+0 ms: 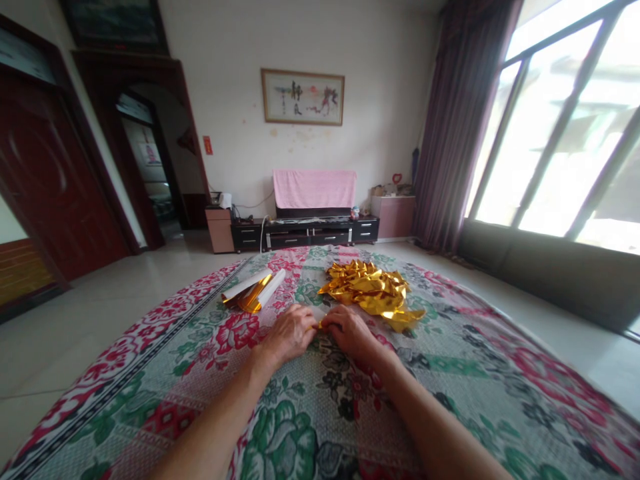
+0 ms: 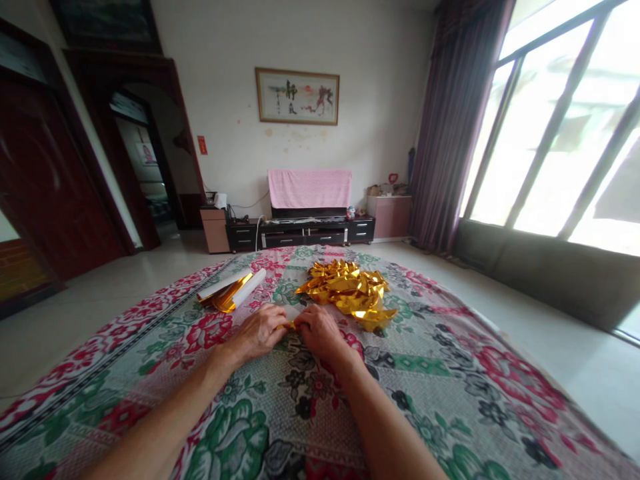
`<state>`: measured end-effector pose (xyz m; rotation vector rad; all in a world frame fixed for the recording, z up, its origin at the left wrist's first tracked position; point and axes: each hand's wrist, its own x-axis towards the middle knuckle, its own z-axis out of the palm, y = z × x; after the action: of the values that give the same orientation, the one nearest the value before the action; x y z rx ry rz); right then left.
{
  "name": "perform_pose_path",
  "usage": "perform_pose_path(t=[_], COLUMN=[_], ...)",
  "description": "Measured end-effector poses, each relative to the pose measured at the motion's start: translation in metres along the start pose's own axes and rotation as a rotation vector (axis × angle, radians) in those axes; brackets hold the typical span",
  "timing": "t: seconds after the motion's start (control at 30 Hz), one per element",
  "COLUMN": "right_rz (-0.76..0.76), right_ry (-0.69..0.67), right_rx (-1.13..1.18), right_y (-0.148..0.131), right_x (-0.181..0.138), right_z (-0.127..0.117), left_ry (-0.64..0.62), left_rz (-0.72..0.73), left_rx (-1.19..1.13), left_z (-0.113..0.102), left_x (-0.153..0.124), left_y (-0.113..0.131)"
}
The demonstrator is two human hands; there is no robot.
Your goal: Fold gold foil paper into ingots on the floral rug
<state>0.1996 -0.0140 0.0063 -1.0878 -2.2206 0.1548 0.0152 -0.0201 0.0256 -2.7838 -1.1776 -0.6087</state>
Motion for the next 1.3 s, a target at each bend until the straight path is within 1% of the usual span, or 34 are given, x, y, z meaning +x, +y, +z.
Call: perform_pose_path(t=[0.1, 0.17, 0.3, 0.43, 0.6, 0.7, 0.83, 0.93, 1.2, 1.3], right_rz=[-0.009, -0.014, -0.019, -0.009, -0.02, -0.015, -0.009, -0.012, 0.027, 0.033], right_ry=[0.0, -0.001, -0.006, -0.002, 0.013, 0.013, 0.011, 0.018, 0.026, 0.036], right_rx=[0.017, 0.023, 0.026, 0.01, -0.008, -0.009, 0.0, 0.012, 0.032, 0.04], right_y=[0.003, 0.004, 0.005, 0.003, 0.002, 0.003, 0.003, 0.003, 0.005, 0.006], right_x=[0.0, -0.001, 0.0, 0.0, 0.0, 0.0, 0.0, 0.0, 0.002, 0.002], right_z=[0.0, 0.001, 0.001, 0.001, 0.001, 0.002, 0.002, 0.002, 0.005, 0.006], left_ry=[0.026, 0.035, 0.053, 0.069, 0.054, 0.068, 0.094, 0.095, 0.124, 0.129], left_rz=[0.056, 0.066, 0.037, 0.005, -0.026, -0.076, -0.202, -0.262, -0.358, -0.342], left_rx=[-0.029, -0.064, -0.066, -0.034, -0.053, -0.079, -0.097, -0.077, -0.131, -0.147], left_z=[0.001, 0.004, 0.009, 0.009, 0.01, 0.013, 0.016, 0.017, 0.024, 0.023], left_x=[0.0, 0.0, 0.001, 0.002, 0.003, 0.004, 0.006, 0.006, 0.008, 0.008], left_y=[-0.002, -0.003, -0.002, 0.001, 0.0, -0.002, 0.001, 0.003, 0.002, 0.003])
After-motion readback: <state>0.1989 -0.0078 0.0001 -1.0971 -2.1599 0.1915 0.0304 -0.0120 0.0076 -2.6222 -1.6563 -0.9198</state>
